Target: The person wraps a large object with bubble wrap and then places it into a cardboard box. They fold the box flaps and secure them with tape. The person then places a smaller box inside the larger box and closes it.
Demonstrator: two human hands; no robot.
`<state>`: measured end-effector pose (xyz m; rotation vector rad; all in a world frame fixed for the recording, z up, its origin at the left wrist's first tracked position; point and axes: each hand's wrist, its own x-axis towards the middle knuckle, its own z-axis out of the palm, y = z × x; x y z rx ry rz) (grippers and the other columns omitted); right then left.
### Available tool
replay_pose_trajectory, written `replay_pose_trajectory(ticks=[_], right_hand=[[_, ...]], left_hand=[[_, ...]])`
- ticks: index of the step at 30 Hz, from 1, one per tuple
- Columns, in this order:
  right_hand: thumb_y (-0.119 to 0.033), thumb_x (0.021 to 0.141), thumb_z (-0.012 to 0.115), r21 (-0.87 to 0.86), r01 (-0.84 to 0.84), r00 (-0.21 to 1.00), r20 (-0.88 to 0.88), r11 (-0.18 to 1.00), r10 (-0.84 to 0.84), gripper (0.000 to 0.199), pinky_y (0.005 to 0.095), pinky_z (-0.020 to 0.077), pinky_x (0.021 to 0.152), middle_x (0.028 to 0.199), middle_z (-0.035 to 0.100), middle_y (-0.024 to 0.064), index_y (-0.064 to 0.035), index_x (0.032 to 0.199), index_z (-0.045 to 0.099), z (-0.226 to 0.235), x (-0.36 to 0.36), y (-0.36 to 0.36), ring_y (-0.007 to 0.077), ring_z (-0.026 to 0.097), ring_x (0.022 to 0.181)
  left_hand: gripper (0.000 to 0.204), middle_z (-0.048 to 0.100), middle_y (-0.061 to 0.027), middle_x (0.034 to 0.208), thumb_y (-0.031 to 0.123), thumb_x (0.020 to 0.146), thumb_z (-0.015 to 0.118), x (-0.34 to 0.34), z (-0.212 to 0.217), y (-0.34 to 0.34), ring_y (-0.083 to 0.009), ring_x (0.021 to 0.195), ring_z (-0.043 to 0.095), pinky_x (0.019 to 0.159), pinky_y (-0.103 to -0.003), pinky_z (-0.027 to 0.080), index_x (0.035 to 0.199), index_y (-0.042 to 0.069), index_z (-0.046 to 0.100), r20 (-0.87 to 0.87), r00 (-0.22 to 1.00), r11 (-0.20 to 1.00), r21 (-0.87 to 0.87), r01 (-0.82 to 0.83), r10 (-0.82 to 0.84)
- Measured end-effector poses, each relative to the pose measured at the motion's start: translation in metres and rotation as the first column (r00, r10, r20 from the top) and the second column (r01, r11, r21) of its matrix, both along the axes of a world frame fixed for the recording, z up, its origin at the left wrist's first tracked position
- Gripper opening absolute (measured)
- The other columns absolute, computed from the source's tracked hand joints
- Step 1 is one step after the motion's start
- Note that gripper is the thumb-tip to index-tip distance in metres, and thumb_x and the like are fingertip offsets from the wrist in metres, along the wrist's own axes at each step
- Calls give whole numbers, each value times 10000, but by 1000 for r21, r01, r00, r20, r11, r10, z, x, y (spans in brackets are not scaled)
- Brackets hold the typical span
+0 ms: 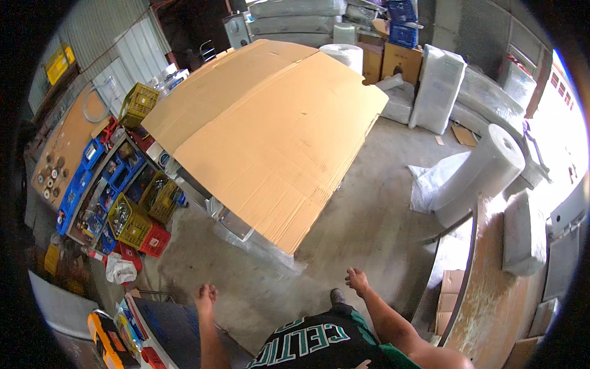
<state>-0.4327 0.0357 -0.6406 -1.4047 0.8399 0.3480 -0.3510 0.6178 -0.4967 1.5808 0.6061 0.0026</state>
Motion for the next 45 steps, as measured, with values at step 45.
replay_pose_trajectory(ticks=[45], right_hand=[[-187, 993, 695, 178, 489, 636, 597, 854, -489, 468, 360, 564, 892, 1183, 700, 143, 38, 1369, 531, 207, 316, 225, 186, 685, 1007]], left_hand=[[640, 589, -173, 1418, 433, 1014, 625, 648, 274, 212, -301, 1220, 617, 1014, -430, 506, 1437, -39, 535, 449, 893, 1000, 21, 8, -16]])
